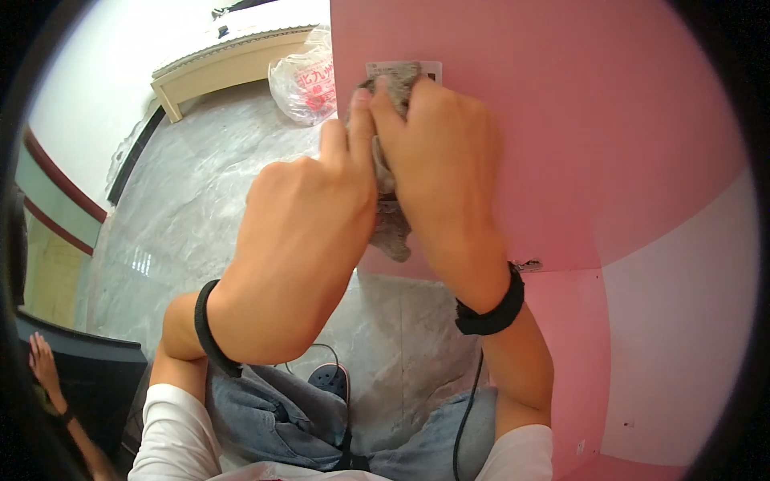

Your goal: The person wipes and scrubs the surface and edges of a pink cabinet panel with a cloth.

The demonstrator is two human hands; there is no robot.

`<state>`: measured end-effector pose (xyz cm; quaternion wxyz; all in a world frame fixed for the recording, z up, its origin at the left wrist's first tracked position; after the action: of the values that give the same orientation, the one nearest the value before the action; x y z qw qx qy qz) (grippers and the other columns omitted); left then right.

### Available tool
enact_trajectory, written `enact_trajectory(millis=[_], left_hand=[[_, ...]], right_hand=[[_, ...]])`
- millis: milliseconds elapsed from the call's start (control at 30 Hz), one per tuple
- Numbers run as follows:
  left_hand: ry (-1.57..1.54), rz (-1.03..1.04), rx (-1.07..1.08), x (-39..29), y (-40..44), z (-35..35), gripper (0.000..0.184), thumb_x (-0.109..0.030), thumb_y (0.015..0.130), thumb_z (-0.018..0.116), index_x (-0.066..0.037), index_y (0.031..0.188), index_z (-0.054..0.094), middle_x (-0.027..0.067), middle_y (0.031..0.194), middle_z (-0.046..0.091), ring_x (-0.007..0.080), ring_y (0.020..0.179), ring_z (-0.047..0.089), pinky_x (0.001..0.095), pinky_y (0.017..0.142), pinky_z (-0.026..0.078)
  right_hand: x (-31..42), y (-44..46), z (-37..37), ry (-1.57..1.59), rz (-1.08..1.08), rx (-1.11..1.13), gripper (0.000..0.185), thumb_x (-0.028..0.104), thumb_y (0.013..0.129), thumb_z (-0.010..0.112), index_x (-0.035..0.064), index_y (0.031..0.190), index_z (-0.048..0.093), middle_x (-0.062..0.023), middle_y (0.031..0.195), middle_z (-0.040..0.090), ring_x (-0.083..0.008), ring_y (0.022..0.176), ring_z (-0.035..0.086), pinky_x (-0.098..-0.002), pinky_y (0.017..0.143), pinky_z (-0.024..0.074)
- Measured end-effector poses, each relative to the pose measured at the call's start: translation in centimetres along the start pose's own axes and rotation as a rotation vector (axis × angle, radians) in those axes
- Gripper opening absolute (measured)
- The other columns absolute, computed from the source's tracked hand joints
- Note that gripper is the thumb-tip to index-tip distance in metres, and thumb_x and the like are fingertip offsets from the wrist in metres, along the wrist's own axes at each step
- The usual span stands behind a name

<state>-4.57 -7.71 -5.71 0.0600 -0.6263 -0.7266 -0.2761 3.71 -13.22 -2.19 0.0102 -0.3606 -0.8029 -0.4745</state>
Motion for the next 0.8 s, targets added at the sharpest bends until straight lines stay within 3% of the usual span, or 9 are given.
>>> enact_trajectory(millis=[33, 100, 167, 333, 500, 600, 667, 800], left_hand=[[-0.001, 0.001, 0.001, 0.2, 0.0, 0.4, 0.092, -0.039, 0.087, 0.073, 0.013, 0.153, 0.035, 0.0033, 0.101, 0.060, 0.0067, 0.090, 0.059, 0.0203, 0.056, 0.049], [-0.129, -0.102, -0.045, 1.5, 0.0, 0.9, 0.076, -0.003, 0.078, 0.070, 0.014, 0.147, 0.043, 0.0151, 0.096, 0.062, 0.0206, 0.069, 0.070, 0.0281, 0.057, 0.053], [-0.093, -0.112, -0.019, 1.4, -0.3, 1.1, 0.075, -0.003, 0.079, 0.069, 0.015, 0.147, 0.043, 0.0147, 0.096, 0.062, 0.0200, 0.069, 0.070, 0.0275, 0.057, 0.053], [-0.066, -0.153, 0.079, 0.0, -0.5, 1.0, 0.075, -0.006, 0.081, 0.070, 0.015, 0.147, 0.043, 0.0123, 0.097, 0.061, 0.0173, 0.070, 0.069, 0.0255, 0.057, 0.052], [0.024, -0.014, 0.230, -5.4, 1.6, 1.4, 0.077, -0.021, 0.083, 0.073, 0.015, 0.145, 0.046, 0.0070, 0.109, 0.064, 0.0130, 0.101, 0.063, 0.0233, 0.061, 0.050], [-0.026, 0.084, 0.264, -9.8, 2.7, 0.5, 0.080, -0.027, 0.083, 0.074, 0.014, 0.146, 0.047, 0.0109, 0.122, 0.065, 0.0155, 0.111, 0.058, 0.0226, 0.068, 0.050], [-0.016, 0.091, 0.199, -12.3, 3.4, -0.2, 0.080, -0.028, 0.083, 0.074, 0.014, 0.146, 0.047, 0.0119, 0.123, 0.064, 0.0162, 0.112, 0.058, 0.0224, 0.069, 0.050], [0.037, 0.087, -0.035, -17.1, 5.8, -1.8, 0.084, -0.031, 0.082, 0.076, 0.014, 0.147, 0.046, 0.0161, 0.130, 0.063, 0.0193, 0.114, 0.058, 0.0215, 0.074, 0.050]], right_hand=[[0.4, 0.1, 0.7, -0.008, 0.017, 0.049, 0.040, 0.034, 0.095, 0.066, -0.0026, 0.078, 0.068, -0.0221, 0.070, 0.066, -0.0427, 0.065, 0.064, -0.0487, 0.060, 0.0500], [0.8, -0.1, 2.4, -0.014, 0.041, 0.096, 0.038, 0.033, 0.094, 0.068, -0.0018, 0.080, 0.069, -0.0216, 0.072, 0.067, -0.0423, 0.066, 0.065, -0.0486, 0.060, 0.0507], [1.8, -0.7, 3.2, 0.023, -0.070, 0.024, 0.034, 0.032, 0.092, 0.070, 0.0000, 0.081, 0.069, -0.0207, 0.073, 0.068, -0.0414, 0.068, 0.066, -0.0482, 0.062, 0.0514], [1.4, -1.4, 2.4, -0.010, -0.073, 0.081, 0.035, 0.034, 0.092, 0.070, 0.0013, 0.079, 0.068, -0.0195, 0.073, 0.068, -0.0405, 0.068, 0.066, -0.0481, 0.061, 0.0509], [-3.2, -2.4, 1.5, 0.030, -0.035, 0.128, 0.042, 0.039, 0.095, 0.068, 0.0010, 0.078, 0.066, -0.0194, 0.071, 0.066, -0.0403, 0.065, 0.064, -0.0477, 0.060, 0.0493], [-6.7, -3.3, -1.1, 0.021, 0.026, 0.132, 0.048, 0.043, 0.097, 0.067, 0.0003, 0.076, 0.064, -0.0205, 0.070, 0.064, -0.0402, 0.063, 0.062, -0.0473, 0.058, 0.0473], [-9.2, -3.9, -3.3, 0.030, 0.150, 0.116, 0.052, 0.046, 0.098, 0.067, -0.0001, 0.073, 0.062, -0.0211, 0.068, 0.062, -0.0391, 0.061, 0.060, -0.0460, 0.056, 0.0450], [-14.2, -4.1, -6.1, -0.018, 0.198, 0.098, 0.056, 0.048, 0.098, 0.067, -0.0003, 0.070, 0.061, -0.0209, 0.065, 0.060, -0.0380, 0.058, 0.057, -0.0448, 0.053, 0.0430]])
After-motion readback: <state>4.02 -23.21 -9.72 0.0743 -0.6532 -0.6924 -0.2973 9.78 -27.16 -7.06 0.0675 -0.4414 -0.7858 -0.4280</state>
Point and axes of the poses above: each hand's wrist, its own y-axis towards the middle knuckle, its own z-axis out of the palm, x = y × z, the point moved 10 cm from there along y, towards the middle knuckle
